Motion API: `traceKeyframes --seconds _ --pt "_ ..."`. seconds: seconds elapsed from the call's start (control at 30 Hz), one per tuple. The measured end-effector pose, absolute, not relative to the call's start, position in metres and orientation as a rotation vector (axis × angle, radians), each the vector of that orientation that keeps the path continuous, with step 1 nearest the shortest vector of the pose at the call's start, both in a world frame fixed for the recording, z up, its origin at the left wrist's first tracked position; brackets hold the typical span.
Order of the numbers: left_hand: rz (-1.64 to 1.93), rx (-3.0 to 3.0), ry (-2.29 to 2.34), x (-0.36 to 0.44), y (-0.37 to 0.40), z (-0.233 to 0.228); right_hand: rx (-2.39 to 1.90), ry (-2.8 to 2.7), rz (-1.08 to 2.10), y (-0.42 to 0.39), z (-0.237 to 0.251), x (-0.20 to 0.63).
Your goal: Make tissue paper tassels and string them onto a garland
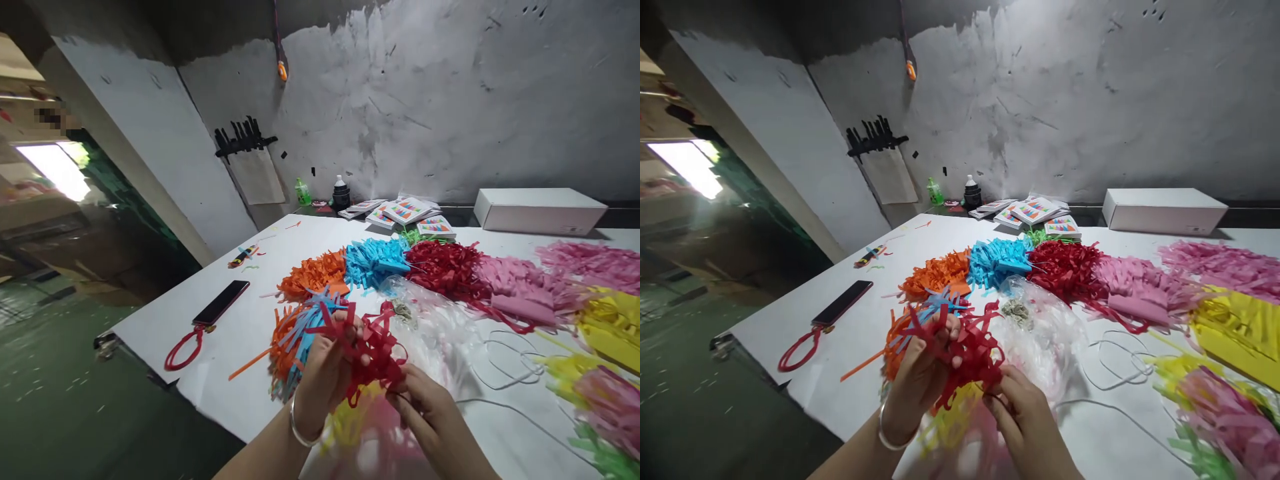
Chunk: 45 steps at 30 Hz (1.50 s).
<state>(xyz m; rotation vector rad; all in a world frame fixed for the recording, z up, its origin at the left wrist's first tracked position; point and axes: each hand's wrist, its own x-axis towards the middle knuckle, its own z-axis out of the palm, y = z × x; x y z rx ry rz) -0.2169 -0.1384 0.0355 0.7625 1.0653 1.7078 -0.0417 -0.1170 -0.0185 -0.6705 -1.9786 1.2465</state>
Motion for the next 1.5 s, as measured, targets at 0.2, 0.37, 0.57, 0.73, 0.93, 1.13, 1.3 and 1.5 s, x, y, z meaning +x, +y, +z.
traceKeyframes --seconds 0.2,0.37,0.57,0.73,0.93,1.13,1.3,1.5 --pt "1.886 0.867 1.375 -0.226 -0.145 0.024 -0.715 -1.831 1.543 -0.128 -0.01 -0.028" --pt "1.489 2.213 1.591 -0.224 -0.171 0.024 -0.737 -1.833 1.576 -0.132 0.001 -0.014" --pt "1.061 2.036 1.361 -0.207 -0.174 0.022 -0.775 -1.689 1.561 -0.131 0.004 0.007" --pt "1.194 1.382 1.372 -0.192 -0.177 0.007 -0.951 -1.759 0.973 -0.139 0.001 0.021" --pt "1.237 1.099 1.218 -0.174 -0.179 0.003 -0.756 -2.02 0.709 -0.153 0.0 0.008" --pt "1.226 1.045 1.166 -0.171 -0.181 0.004 -0.826 -2.023 0.662 -0.154 -0.005 0.008" --pt "1.229 1.075 1.175 -0.17 -0.18 0.006 -0.826 -1.984 0.566 -0.154 -0.005 0.007" --pt "1.22 1.115 1.182 -0.171 -0.181 -0.001 -0.779 -2.115 0.427 -0.148 -0.004 0.007"
